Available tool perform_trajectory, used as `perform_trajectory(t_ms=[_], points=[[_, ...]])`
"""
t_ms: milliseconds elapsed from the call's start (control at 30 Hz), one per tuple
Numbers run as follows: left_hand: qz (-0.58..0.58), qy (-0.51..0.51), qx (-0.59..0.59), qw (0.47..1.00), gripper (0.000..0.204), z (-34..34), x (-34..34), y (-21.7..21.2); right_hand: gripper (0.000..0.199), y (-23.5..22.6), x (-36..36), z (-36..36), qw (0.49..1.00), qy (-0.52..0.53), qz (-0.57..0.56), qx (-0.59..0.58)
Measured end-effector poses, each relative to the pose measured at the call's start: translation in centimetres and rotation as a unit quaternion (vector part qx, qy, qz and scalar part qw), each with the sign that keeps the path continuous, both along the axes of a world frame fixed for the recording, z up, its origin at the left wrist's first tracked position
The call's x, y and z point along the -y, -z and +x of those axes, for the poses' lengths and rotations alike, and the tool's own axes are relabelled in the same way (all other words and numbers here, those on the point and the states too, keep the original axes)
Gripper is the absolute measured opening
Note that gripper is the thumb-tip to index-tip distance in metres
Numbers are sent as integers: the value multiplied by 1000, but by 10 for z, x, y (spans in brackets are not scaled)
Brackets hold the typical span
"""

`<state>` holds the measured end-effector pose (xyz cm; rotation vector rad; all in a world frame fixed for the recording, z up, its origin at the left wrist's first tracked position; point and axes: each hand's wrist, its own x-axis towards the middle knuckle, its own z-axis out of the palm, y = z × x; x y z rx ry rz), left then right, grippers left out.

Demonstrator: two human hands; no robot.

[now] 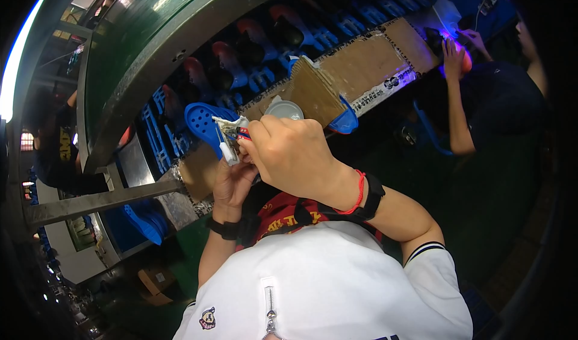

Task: Applying glue to shoe insoles and other components on a factory assembly line.

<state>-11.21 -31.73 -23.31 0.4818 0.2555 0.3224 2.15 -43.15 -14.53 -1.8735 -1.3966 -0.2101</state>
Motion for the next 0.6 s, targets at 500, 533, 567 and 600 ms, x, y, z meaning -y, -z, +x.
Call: perform_trajectory(t_ms=[500,533,567,600], points=[[20,-11,-13,1000,40,1,4,-2,13,-4,2,-2,999,-9,-32,28],[15,-13,-16,1000,39,1,3,-1,13,-4,3,-2,999,-9,-36,31],[14,-13,-17,1000,39,2,4,-3,14,-5,4,-2,999,-7,-40,32],[24,0,-10,1000,38,3,5,-8,14,-3,2,-1,999,-7,-40,32]])
